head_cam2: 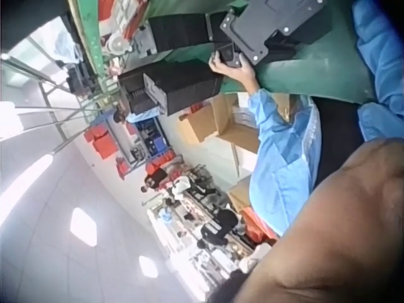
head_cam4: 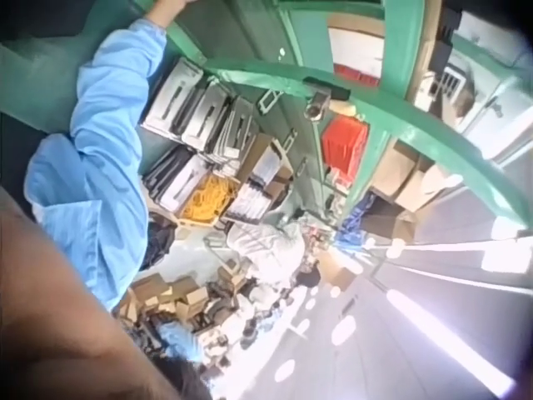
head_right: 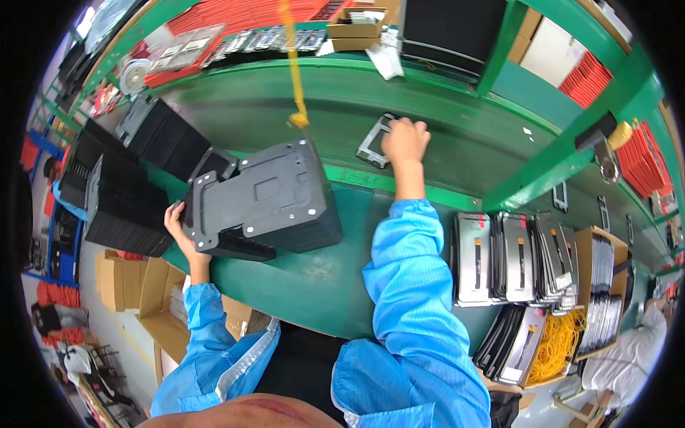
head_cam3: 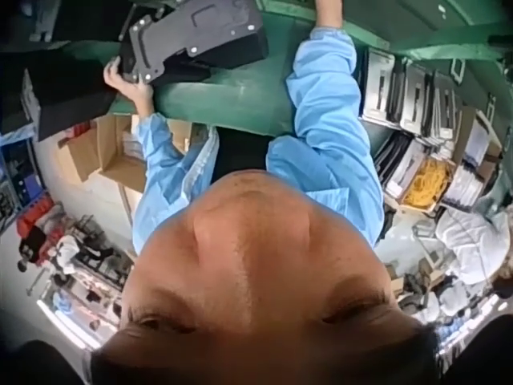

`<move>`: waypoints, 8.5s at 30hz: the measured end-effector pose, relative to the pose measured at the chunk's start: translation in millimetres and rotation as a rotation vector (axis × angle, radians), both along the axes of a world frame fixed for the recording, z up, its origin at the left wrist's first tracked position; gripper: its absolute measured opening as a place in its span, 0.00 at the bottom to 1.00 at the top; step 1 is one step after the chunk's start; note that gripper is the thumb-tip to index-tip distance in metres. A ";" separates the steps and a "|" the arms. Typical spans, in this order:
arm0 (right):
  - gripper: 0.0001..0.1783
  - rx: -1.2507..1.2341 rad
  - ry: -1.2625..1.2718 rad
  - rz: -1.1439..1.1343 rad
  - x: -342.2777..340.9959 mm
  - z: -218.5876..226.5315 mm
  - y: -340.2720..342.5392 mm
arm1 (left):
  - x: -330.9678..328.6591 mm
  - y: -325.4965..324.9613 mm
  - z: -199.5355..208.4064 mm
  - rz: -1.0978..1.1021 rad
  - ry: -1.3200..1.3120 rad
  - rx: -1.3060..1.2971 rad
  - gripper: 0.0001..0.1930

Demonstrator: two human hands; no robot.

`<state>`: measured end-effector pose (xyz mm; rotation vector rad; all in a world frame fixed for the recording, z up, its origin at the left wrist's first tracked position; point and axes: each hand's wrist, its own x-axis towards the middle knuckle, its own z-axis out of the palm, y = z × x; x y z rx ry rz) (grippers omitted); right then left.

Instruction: Assembling various components of an electronic device on a factory production line, using both hands and specialized tools.

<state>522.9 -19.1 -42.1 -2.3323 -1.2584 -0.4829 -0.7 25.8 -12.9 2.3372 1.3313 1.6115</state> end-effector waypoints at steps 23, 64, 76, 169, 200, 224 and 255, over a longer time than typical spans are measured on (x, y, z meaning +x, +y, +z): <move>0.12 0.788 0.513 0.242 -76.5 240.4 -220.1 | -6.3 -15.9 10.4 -0.008 -0.103 -0.104 0.39; 0.13 0.083 -0.045 0.605 -251.7 232.3 -115.2 | -2.2 -12.8 7.4 -0.030 -0.113 -0.115 0.38; 0.13 0.190 0.000 0.626 -243.0 224.4 -105.7 | -0.7 -8.2 4.8 -0.036 -0.104 -0.096 0.38; 0.16 0.571 1.462 0.827 -199.7 78.0 -234.7 | 142.7 -204.3 -10.6 -1.308 -0.151 -1.033 0.26; 0.22 -0.277 1.407 1.567 -183.5 227.9 -158.4 | 109.7 -154.8 123.3 -1.532 -0.549 -0.943 0.51; 0.10 0.270 0.796 0.755 -130.4 221.7 -147.6 | 103.1 -52.8 201.5 -0.629 0.372 -0.243 0.44; 0.30 -0.066 0.773 0.673 -155.1 201.9 -125.2 | 113.5 -54.0 195.2 -0.651 0.382 -0.231 0.45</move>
